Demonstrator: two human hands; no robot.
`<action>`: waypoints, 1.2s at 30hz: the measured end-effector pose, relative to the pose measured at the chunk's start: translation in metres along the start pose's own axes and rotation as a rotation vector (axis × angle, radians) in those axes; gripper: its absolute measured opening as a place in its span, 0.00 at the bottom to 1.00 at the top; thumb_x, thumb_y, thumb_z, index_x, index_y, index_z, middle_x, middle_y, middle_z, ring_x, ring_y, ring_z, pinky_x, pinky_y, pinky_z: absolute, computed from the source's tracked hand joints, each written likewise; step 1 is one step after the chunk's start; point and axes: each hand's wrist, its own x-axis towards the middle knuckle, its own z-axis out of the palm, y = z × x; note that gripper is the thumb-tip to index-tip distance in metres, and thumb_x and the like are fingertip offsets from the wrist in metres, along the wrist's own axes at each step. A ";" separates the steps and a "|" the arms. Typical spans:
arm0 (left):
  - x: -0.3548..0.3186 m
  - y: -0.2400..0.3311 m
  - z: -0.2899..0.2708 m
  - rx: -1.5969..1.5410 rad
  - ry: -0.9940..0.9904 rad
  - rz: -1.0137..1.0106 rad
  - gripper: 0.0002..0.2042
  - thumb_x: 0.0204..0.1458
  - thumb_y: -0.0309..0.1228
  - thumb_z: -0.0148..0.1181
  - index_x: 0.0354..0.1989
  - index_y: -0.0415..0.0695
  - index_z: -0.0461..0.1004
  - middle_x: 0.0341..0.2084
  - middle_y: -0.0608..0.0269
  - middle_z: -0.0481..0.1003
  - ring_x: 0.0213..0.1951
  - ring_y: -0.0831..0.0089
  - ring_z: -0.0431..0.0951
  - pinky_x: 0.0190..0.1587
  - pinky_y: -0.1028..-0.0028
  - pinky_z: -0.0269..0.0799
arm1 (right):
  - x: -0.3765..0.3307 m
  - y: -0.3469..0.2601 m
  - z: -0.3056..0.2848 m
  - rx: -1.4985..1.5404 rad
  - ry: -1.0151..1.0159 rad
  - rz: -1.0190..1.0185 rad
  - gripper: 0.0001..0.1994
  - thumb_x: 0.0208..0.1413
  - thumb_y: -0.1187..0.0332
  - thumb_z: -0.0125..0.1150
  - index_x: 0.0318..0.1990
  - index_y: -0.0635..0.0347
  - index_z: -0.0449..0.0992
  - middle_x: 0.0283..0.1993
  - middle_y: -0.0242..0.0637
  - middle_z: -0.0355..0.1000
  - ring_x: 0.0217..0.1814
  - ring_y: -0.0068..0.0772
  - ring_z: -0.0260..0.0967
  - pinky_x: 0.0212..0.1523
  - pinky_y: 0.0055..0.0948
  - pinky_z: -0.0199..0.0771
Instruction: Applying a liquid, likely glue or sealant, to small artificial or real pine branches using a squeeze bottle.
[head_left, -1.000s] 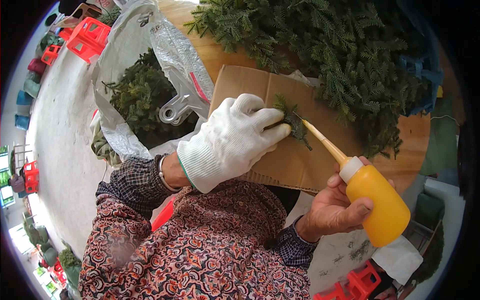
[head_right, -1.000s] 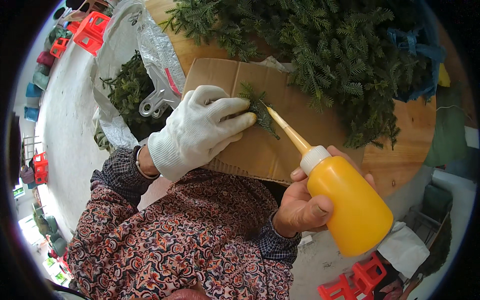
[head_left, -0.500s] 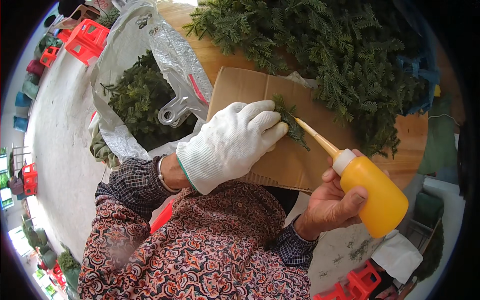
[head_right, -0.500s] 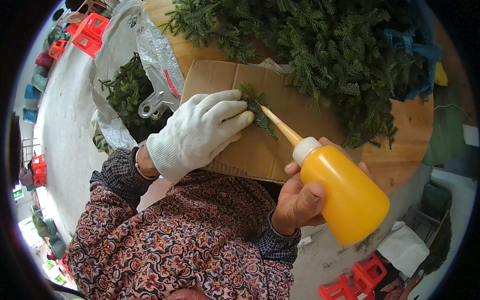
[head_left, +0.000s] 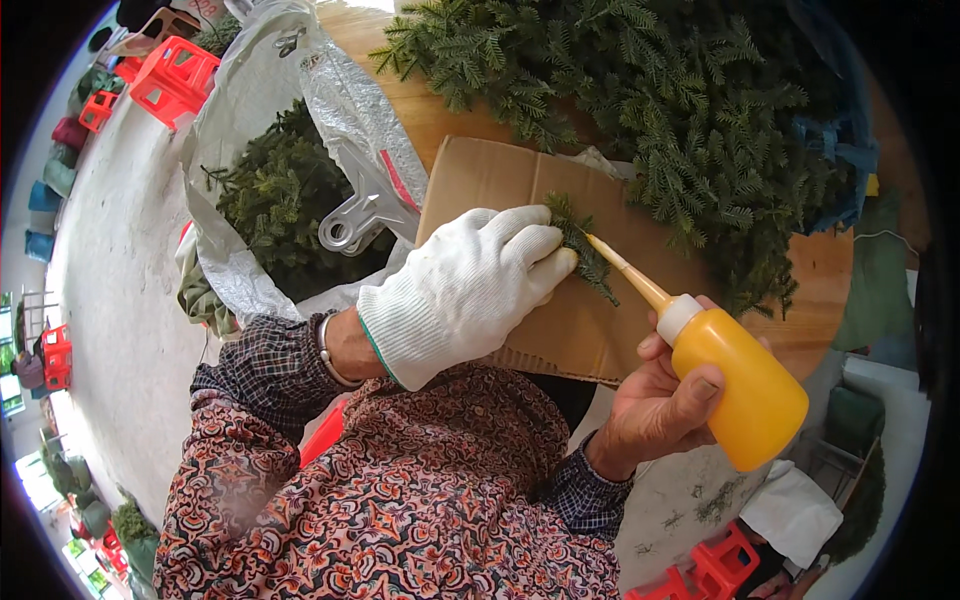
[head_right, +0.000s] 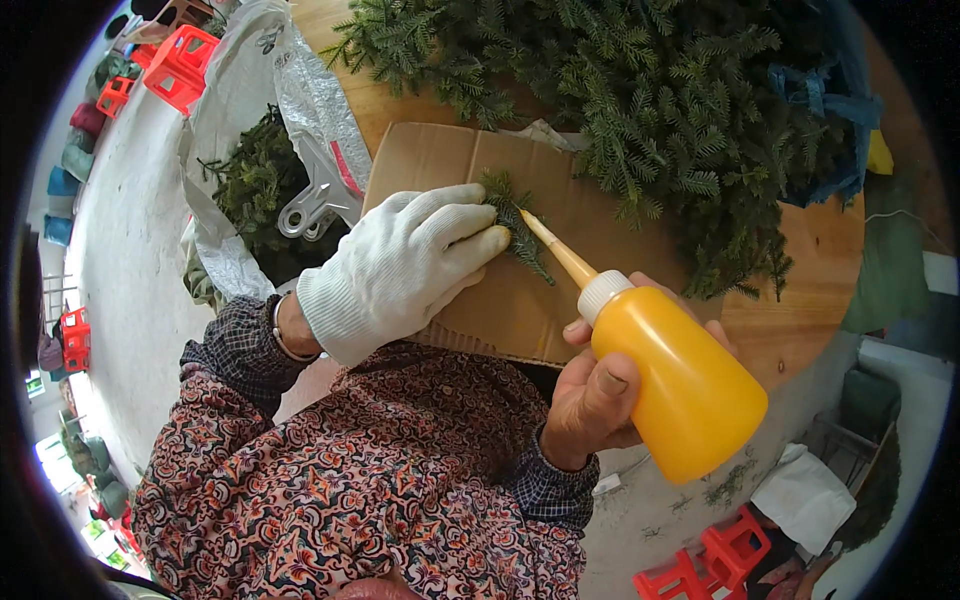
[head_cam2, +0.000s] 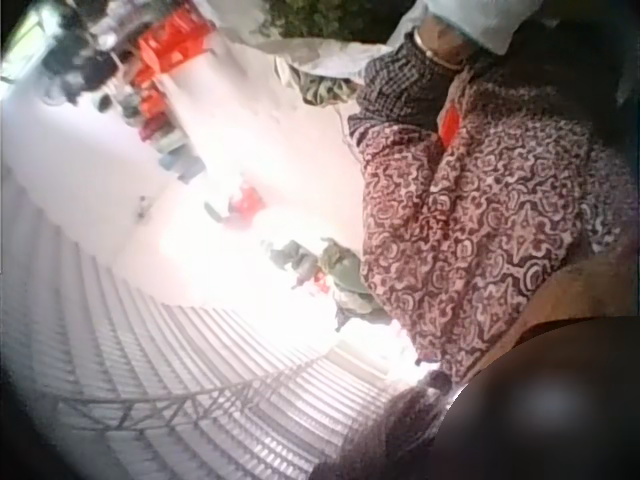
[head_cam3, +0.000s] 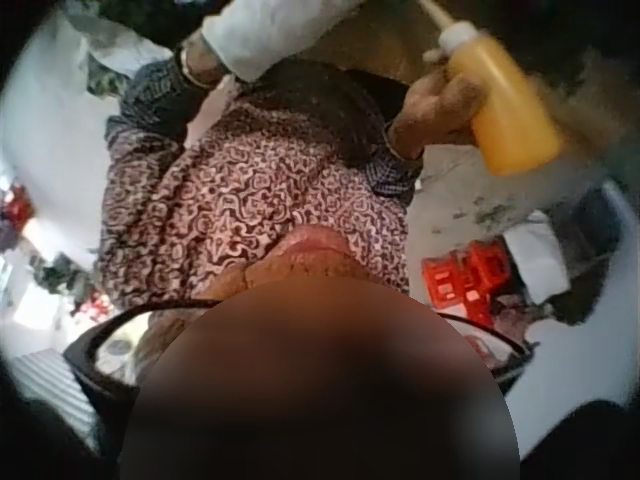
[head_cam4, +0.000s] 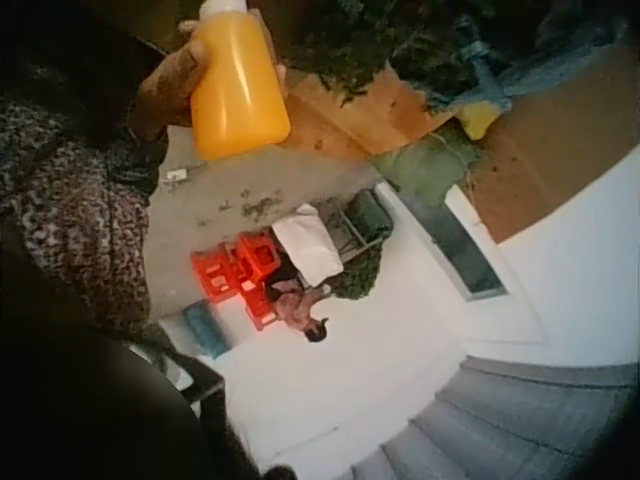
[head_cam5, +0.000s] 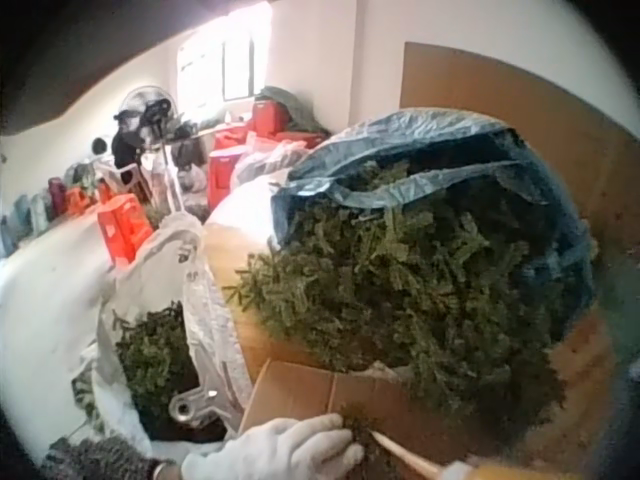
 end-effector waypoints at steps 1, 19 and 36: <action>-0.001 -0.001 0.001 0.005 0.014 0.008 0.12 0.49 0.31 0.54 0.43 0.43 0.71 0.42 0.59 0.69 0.49 0.61 0.71 0.44 0.69 0.71 | 0.000 -0.001 0.001 0.003 0.000 -0.012 0.31 0.54 0.55 0.53 0.61 0.52 0.47 0.48 0.52 0.67 0.37 0.36 0.67 0.22 0.22 0.68; -0.004 -0.003 0.002 0.024 0.040 0.021 0.11 0.49 0.31 0.51 0.41 0.43 0.71 0.40 0.59 0.69 0.48 0.62 0.71 0.42 0.70 0.71 | -0.008 -0.006 0.003 -0.011 0.031 -0.029 0.32 0.53 0.54 0.54 0.61 0.52 0.46 0.48 0.52 0.67 0.33 0.36 0.67 0.20 0.22 0.68; -0.004 0.000 -0.001 0.010 -0.028 -0.039 0.12 0.49 0.31 0.57 0.43 0.47 0.73 0.44 0.62 0.68 0.52 0.64 0.69 0.46 0.69 0.69 | -0.007 -0.009 0.004 -0.065 0.007 -0.044 0.33 0.50 0.55 0.54 0.60 0.54 0.47 0.47 0.52 0.66 0.34 0.38 0.66 0.21 0.22 0.69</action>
